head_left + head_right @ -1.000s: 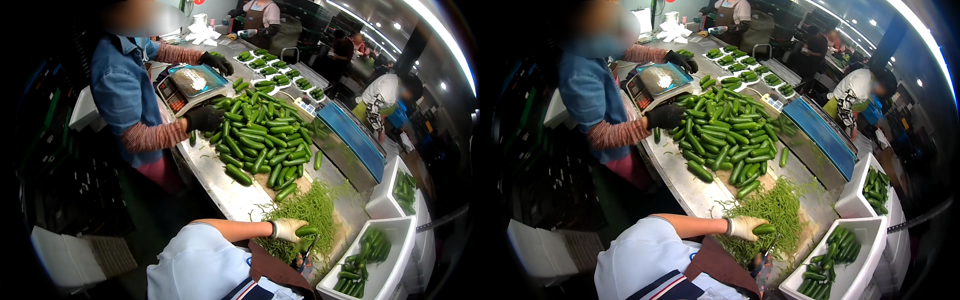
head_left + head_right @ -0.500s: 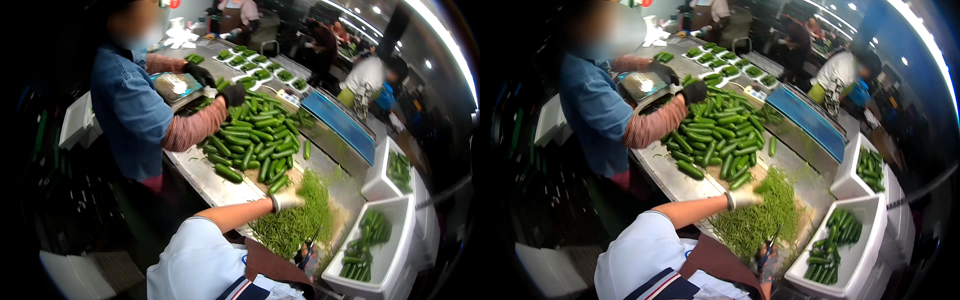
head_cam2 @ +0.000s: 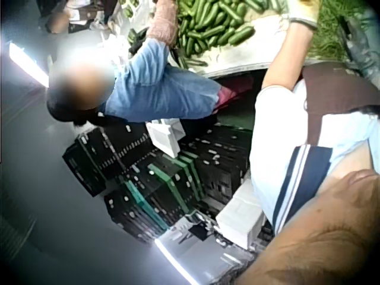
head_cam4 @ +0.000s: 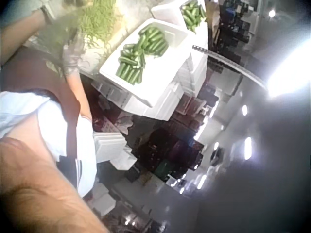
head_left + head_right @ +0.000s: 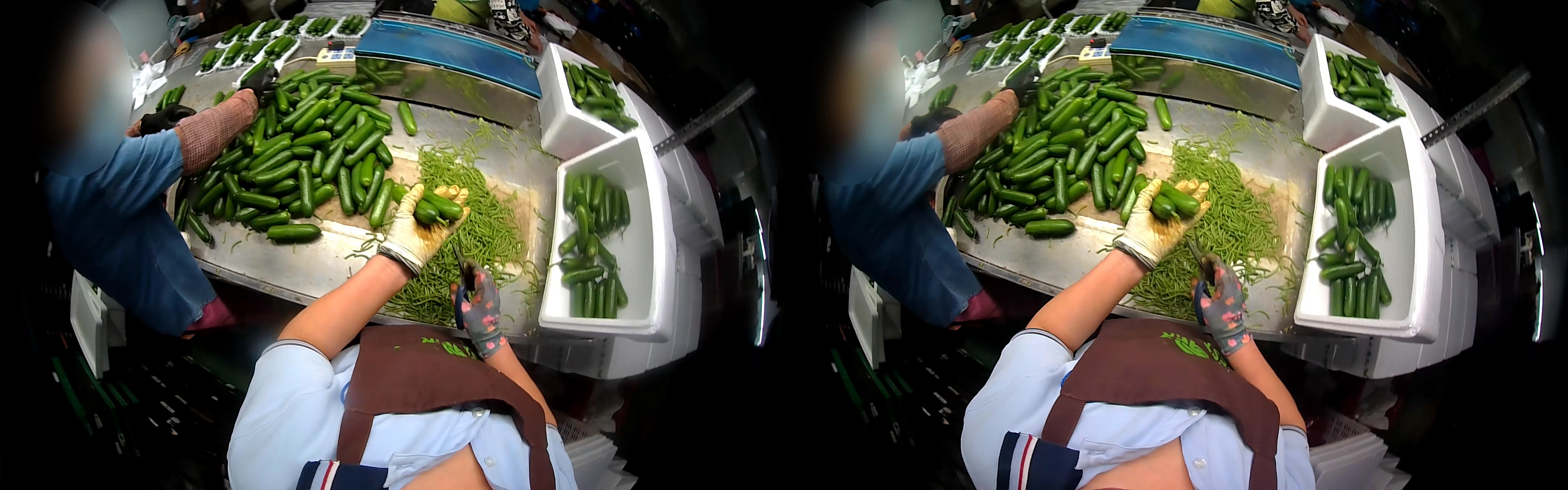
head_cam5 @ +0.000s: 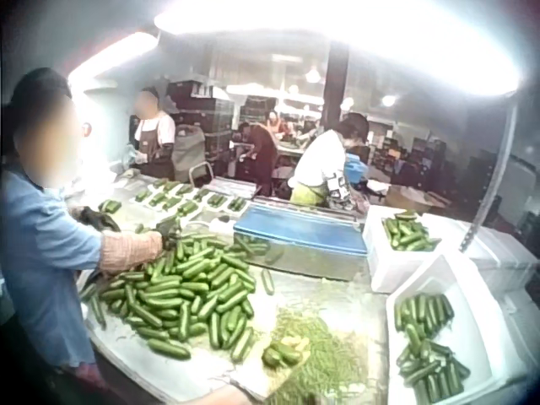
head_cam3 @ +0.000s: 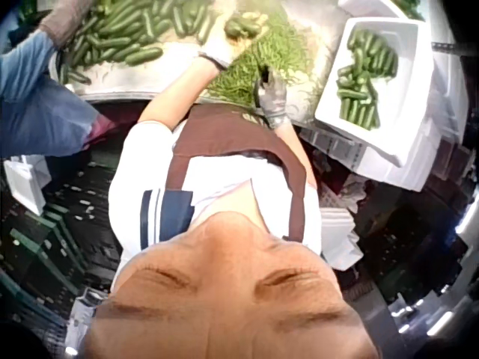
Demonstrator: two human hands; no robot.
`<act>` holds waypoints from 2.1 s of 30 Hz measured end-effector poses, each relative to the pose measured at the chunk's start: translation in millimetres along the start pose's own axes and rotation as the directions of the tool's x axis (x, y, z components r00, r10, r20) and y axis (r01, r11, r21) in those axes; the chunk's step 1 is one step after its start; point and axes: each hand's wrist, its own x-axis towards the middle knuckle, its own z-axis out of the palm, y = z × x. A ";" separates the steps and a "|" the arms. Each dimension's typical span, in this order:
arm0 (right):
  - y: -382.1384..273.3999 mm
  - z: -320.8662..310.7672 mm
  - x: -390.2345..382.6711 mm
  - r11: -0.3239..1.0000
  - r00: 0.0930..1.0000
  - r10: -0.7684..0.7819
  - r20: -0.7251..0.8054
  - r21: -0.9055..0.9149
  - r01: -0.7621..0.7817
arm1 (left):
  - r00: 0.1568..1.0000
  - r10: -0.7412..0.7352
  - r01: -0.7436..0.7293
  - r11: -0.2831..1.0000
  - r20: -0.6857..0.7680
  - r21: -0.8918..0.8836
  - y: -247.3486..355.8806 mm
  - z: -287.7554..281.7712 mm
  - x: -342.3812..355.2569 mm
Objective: The person peels cucumbers using a handheld peeler, removing the skin in long strips. The peeled cucumbers are placed into a white styrofoam container, while the peels accumulate on the metal table. The person works continuously, handling cucumbers one at a time from a large pile.
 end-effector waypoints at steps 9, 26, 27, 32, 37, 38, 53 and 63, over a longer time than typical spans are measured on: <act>6.4 20.8 -1.8 0.698 0.919 0.383 0.097 0.621 -0.356 | 0.988 -0.104 0.113 0.991 -0.118 0.075 -25.2 -12.3 -0.7; 22.7 -6.3 30.4 -0.389 0.926 0.175 0.334 0.887 -0.246 | 0.902 -0.296 0.348 0.930 -0.313 0.123 -27.5 -35.4 0.1; 25.1 -6.1 30.4 -0.232 0.885 0.307 0.349 0.930 -0.286 | 0.894 -0.335 0.387 0.912 -0.298 0.134 -28.5 -38.7 -1.5; 12.3 -8.2 31.1 0.193 0.802 0.556 0.218 0.904 -0.380 | 0.836 -0.282 0.378 0.918 -0.471 0.121 -33.9 -31.2 -5.5; 37.2 -6.8 24.9 -0.441 0.870 0.265 0.416 0.854 -0.274 | 0.838 -0.312 0.388 0.918 -0.447 0.086 -32.5 -41.7 -5.4; 37.4 -6.7 24.2 -0.473 0.864 0.259 0.431 0.837 -0.276 | 0.833 -0.318 0.387 0.920 -0.453 0.065 -33.7 -40.8 -5.5; 59.7 6.0 2.2 -0.775 0.791 0.180 0.585 0.579 -0.252 | 0.964 -0.115 0.224 0.836 -0.239 0.501 -21.1 -50.5 -0.7; 81.9 28.5 -25.3 -0.733 0.819 0.170 0.548 0.625 -0.266 | 0.916 0.220 -0.372 0.153 0.335 0.915 5.9 -24.7 -0.9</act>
